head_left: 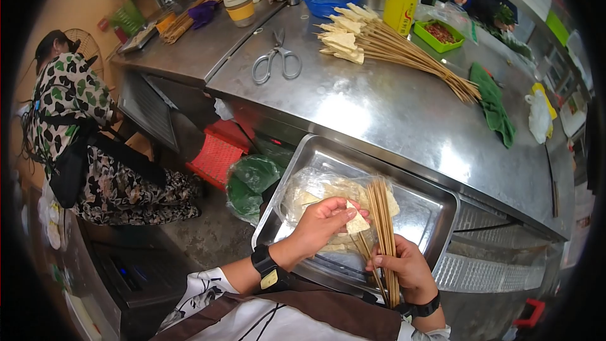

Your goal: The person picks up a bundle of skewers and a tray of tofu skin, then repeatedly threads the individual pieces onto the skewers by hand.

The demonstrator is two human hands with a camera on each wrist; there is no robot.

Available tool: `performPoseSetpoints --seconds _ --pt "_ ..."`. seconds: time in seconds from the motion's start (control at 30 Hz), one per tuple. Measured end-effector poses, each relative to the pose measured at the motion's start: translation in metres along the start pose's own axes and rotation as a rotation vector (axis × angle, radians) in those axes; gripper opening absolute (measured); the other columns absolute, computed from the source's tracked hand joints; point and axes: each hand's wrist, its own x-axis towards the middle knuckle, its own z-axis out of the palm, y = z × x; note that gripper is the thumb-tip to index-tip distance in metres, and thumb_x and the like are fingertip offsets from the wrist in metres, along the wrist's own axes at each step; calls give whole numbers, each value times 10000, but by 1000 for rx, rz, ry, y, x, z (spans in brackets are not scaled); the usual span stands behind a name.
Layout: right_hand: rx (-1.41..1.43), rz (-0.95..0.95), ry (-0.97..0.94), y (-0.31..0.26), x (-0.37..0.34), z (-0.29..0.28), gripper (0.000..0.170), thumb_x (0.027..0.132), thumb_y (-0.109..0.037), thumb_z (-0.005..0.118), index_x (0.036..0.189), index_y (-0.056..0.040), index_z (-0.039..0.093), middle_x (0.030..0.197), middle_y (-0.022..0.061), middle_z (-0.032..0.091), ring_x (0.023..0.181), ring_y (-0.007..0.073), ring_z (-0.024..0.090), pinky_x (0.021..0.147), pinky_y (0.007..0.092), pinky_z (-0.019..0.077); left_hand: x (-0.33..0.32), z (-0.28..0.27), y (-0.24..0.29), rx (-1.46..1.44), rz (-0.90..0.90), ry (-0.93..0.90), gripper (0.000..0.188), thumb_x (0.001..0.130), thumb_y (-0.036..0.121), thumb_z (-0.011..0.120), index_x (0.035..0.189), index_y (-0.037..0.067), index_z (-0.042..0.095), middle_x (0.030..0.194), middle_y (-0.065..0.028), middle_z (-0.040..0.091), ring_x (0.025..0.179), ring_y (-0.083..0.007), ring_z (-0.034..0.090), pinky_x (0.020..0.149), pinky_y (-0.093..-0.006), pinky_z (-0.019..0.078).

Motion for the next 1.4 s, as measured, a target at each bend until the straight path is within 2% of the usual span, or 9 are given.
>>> performPoseSetpoints --seconds 0.17,0.33,0.4,0.47,0.5,0.6,0.77,0.83,1.4 --pt "-73 -77 9 2 -1 -8 207 778 3 655 963 17 565 778 50 601 644 109 568 608 238 484 2 -7 4 161 -12 52 239 924 145 549 1123 13 542 1027 -81 643 901 -107 611 754 -240 495" --pt "141 11 -104 -3 -2 -17 158 808 21 593 960 31 550 769 111 602 619 165 606 537 272 517 -3 -29 17 311 240 195 186 921 113 547 1074 8 563 977 -57 641 870 -98 604 728 -243 500" --pt "141 -6 -42 -7 -2 -12 166 812 38 565 976 49 543 782 124 608 695 213 645 641 320 567 -9 -41 18 509 298 303 155 890 99 574 1015 8 584 954 -85 644 832 -167 629 710 -276 506" --pt "152 -10 -56 -9 -4 -7 177 807 35 556 982 58 541 818 121 612 790 259 657 781 380 562 -19 -45 25 1347 447 310 166 832 89 612 980 14 598 932 -129 633 796 -281 628 708 -330 498" --pt "193 -50 -75 -6 -9 -3 190 803 28 559 991 59 543 834 114 613 824 266 654 815 391 545 -25 -44 17 1367 398 308 214 758 115 660 949 29 611 903 -152 606 807 -347 587 724 -386 472" --pt "230 -112 -151 3 -6 -12 227 796 16 568 1017 56 546 861 101 612 890 276 645 865 395 516 -27 -35 10 1608 441 322 264 723 145 695 947 37 606 876 -134 598 831 -323 570 730 -409 458" --pt "161 -80 -172 5 -8 -18 319 778 11 614 1086 51 543 888 103 625 917 254 645 851 336 508 -21 -34 5 1666 365 316 300 686 164 715 935 45 597 863 -129 590 837 -312 559 732 -408 450" --pt "58 -19 -9 -9 -7 -3 223 726 -4 646 930 23 562 750 88 598 704 192 608 869 455 504 -16 -36 8 1693 335 304 296 686 162 710 933 46 594 865 -130 592 836 -312 561 731 -407 452" --pt "81 -2 -26 -9 -6 -2 218 739 19 660 944 20 584 731 53 615 626 149 618 878 422 500 -10 -38 4 1648 381 305 228 702 133 674 896 39 601 870 -116 583 896 -320 549 751 -418 450"
